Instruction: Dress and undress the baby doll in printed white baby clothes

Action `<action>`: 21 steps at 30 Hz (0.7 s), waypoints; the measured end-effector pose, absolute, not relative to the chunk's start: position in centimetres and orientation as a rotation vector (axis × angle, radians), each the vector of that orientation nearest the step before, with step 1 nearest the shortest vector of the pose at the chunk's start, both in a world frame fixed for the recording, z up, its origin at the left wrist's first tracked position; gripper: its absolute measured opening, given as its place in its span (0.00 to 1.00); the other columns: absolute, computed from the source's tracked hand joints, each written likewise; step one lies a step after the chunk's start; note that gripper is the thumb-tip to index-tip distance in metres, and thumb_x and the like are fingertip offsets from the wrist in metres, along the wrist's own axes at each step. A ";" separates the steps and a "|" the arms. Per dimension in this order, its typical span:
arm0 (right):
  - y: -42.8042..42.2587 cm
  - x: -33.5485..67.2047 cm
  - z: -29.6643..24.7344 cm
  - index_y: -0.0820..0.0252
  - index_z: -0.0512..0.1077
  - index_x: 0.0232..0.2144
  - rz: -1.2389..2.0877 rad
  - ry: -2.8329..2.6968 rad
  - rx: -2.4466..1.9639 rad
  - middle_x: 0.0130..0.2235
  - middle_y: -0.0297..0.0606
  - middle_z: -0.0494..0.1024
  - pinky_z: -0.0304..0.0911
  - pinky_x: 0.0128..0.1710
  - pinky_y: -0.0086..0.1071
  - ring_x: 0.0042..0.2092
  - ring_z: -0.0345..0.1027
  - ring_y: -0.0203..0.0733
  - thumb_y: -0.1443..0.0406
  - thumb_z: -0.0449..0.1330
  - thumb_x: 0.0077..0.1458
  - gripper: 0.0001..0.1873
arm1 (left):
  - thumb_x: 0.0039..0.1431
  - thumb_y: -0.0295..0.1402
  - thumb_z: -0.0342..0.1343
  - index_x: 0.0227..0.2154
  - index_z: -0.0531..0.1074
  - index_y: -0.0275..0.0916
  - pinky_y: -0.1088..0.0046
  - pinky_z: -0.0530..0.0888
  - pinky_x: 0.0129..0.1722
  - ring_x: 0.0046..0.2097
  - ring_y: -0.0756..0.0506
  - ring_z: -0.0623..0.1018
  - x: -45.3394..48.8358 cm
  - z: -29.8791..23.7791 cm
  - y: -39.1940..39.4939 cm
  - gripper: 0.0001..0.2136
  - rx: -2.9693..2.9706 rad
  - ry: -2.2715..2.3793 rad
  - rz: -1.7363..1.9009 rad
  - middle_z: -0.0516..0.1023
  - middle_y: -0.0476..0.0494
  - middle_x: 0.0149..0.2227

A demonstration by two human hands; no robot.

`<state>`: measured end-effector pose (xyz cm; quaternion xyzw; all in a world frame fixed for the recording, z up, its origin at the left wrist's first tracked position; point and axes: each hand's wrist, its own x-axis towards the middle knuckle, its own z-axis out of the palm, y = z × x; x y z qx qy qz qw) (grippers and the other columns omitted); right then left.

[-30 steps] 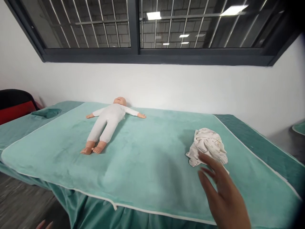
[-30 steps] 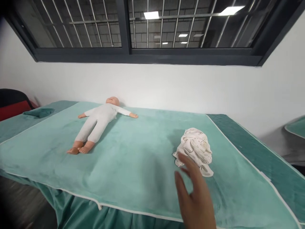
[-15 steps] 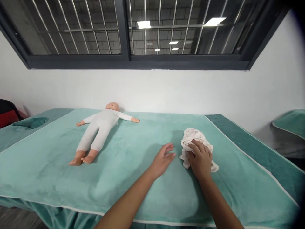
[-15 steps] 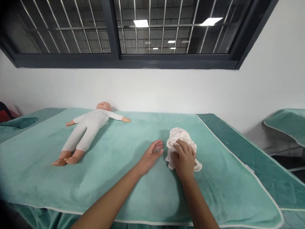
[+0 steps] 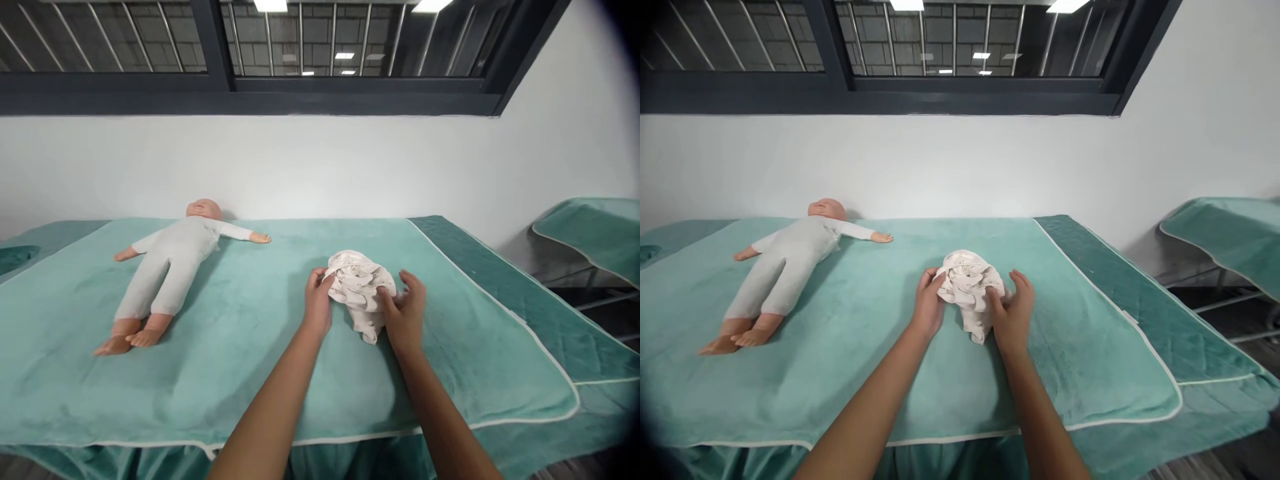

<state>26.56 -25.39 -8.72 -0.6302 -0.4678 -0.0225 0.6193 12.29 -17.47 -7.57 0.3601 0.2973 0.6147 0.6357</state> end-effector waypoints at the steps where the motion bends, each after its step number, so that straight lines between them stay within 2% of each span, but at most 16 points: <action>1: -25.2 26.6 -8.8 0.58 0.68 0.52 0.055 -1.044 -1.471 0.52 0.45 0.72 0.61 0.51 0.43 0.51 0.67 0.48 0.55 0.60 0.57 0.23 | 0.49 0.35 0.64 0.29 0.71 0.38 0.77 0.66 0.36 0.33 0.52 0.71 12.2 -7.4 -17.4 0.09 0.783 0.640 1.392 0.72 0.52 0.30; 4: -25.0 26.8 -9.0 0.57 0.72 0.45 0.206 -1.017 -1.516 0.43 0.39 0.76 0.63 0.43 0.38 0.41 0.68 0.44 0.54 0.58 0.57 0.18 | 0.49 0.35 0.63 0.26 0.71 0.36 0.76 0.66 0.34 0.32 0.51 0.72 12.0 -7.1 -17.2 0.08 0.739 0.596 1.344 0.72 0.50 0.28; 12: -25.3 27.6 -9.4 0.59 0.71 0.41 0.089 -0.743 -1.410 0.41 0.38 0.73 0.61 0.44 0.36 0.41 0.66 0.42 0.54 0.57 0.58 0.16 | 0.48 0.35 0.63 0.29 0.73 0.36 0.75 0.68 0.35 0.33 0.50 0.74 10.0 -5.7 -16.7 0.08 0.682 0.629 1.412 0.76 0.50 0.31; 15: -25.1 27.7 -9.6 0.59 0.69 0.40 0.102 -0.684 -1.368 0.39 0.37 0.73 0.62 0.44 0.35 0.41 0.67 0.42 0.53 0.57 0.58 0.16 | 0.48 0.36 0.64 0.27 0.71 0.37 0.76 0.67 0.33 0.32 0.51 0.73 7.5 -3.9 -15.9 0.09 0.731 0.717 1.524 0.74 0.52 0.29; 21: -24.7 27.4 -9.7 0.59 0.71 0.38 0.246 -0.902 -1.328 0.41 0.40 0.76 0.63 0.45 0.38 0.42 0.69 0.43 0.52 0.59 0.57 0.17 | 0.51 0.37 0.62 0.32 0.69 0.38 0.74 0.70 0.36 0.33 0.50 0.74 2.4 1.0 -13.0 0.10 0.742 0.656 1.678 0.72 0.51 0.29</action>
